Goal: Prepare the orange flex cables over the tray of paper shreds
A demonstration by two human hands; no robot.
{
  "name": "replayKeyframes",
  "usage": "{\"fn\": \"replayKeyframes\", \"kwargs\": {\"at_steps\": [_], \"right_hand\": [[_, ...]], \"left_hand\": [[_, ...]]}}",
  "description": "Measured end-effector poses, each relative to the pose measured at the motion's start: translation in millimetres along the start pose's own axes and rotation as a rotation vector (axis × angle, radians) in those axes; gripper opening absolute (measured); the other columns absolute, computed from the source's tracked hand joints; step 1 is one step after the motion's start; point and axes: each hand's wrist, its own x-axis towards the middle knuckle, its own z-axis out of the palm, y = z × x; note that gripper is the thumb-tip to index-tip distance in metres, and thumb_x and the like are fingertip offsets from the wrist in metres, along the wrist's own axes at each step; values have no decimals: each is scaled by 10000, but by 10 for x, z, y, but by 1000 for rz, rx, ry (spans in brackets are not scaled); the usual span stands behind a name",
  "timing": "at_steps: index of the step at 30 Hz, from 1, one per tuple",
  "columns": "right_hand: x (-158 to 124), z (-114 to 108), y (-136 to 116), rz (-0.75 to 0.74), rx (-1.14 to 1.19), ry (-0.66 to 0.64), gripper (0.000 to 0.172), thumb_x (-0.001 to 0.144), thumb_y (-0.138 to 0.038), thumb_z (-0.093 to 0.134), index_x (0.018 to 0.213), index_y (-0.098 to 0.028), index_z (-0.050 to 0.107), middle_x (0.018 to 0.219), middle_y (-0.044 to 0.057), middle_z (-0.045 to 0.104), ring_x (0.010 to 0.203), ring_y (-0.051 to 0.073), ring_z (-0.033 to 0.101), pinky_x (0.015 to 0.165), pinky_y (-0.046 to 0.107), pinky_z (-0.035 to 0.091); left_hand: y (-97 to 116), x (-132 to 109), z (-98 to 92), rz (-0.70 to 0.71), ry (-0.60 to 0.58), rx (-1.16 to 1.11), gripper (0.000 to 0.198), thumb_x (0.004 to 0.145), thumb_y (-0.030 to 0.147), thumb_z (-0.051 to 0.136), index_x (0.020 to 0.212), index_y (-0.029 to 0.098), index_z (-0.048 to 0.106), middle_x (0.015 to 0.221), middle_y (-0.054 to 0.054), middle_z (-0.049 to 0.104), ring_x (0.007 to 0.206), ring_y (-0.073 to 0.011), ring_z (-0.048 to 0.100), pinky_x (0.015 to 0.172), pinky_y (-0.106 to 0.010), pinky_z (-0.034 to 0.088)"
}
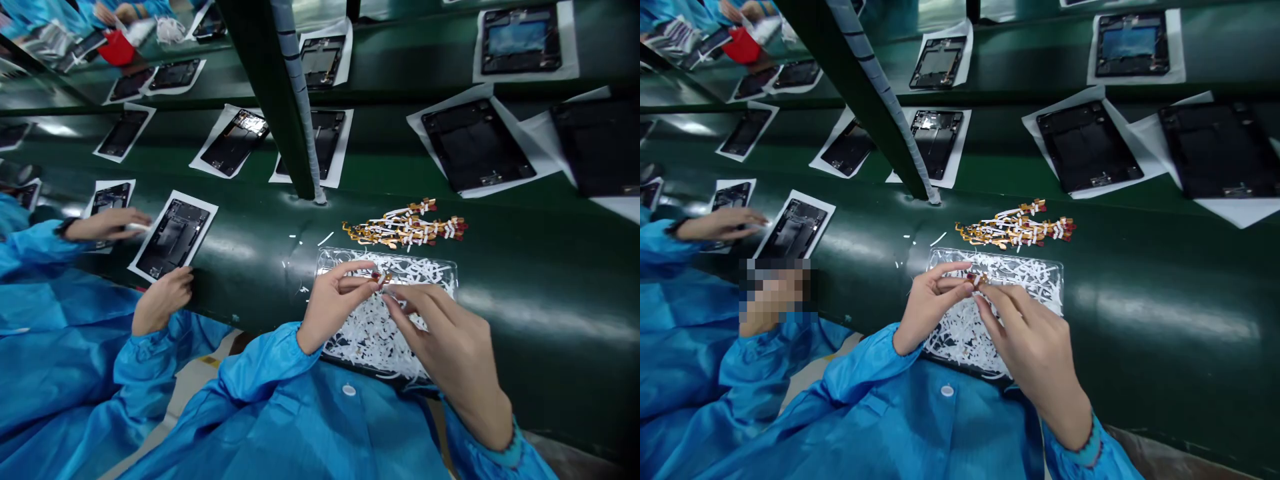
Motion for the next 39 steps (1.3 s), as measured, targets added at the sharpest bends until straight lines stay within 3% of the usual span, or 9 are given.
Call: {"fn": "replayKeyframes", "kwargs": {"at_steps": [4,10,15,18,21,26,31,35,39], "right_hand": [[23,95,13,-150,-156,4,255,902,-123,675,1152,-107,627,1061,128,731,936,232,709,804,342,542],[-5,159,-1,-142,-243,42,315,902,-119,673,1207,-82,603,1049,137,731,904,225,701,782,337,530],[63,227,-39,-132,-374,66,166,913,-157,645,1072,-121,616,912,88,714,752,193,665,679,329,477],[93,208,-68,-39,-338,78,40,911,-157,602,939,-175,579,809,34,670,638,155,604,580,301,412],[18,62,-42,111,-75,0,42,912,-171,561,883,-194,542,767,8,620,610,127,575,567,264,409],[-53,-151,322,146,43,-362,400,1012,-419,478,670,-216,523,554,-24,526,444,117,472,472,276,324],[432,12,894,156,-79,-317,302,995,-458,483,972,-225,674,853,39,695,698,188,635,615,311,425],[795,333,1252,218,-212,-355,347,965,-427,504,1151,-189,674,1068,115,647,793,232,619,625,337,424],[859,561,1462,243,-179,-375,356,940,-386,518,1173,-167,676,1063,123,608,760,214,596,643,343,440]], "left_hand": [[58,-42,-12,48,17,140,441,849,344,771,1261,217,679,994,-55,805,1007,-251,756,977,-430,595],[112,-121,5,101,44,295,455,904,323,708,1346,250,632,1038,-36,798,1109,-260,723,1073,-471,537],[108,-161,43,163,53,411,452,929,337,673,1371,271,609,1063,-22,793,1126,-249,718,1078,-457,532],[151,-156,-59,249,23,522,427,944,312,648,1369,288,606,1082,-17,790,1087,-236,734,1047,-441,550],[227,-143,-419,318,82,588,385,933,290,658,1318,285,637,1065,-17,794,1060,-218,736,1047,-424,544],[234,-69,-1493,280,499,539,232,882,332,682,1033,164,739,998,-80,783,929,-213,746,866,-324,595],[80,31,-2450,216,820,536,350,832,339,650,1088,104,690,1031,-118,760,916,-228,744,758,-292,592],[-20,-34,-2711,265,943,792,409,860,303,617,1229,130,661,1188,-141,717,1085,-275,694,885,-375,581],[-48,-129,-2488,474,1012,1016,369,913,272,587,1259,161,646,1378,-149,595,1278,-293,571,1007,-406,527]]}}
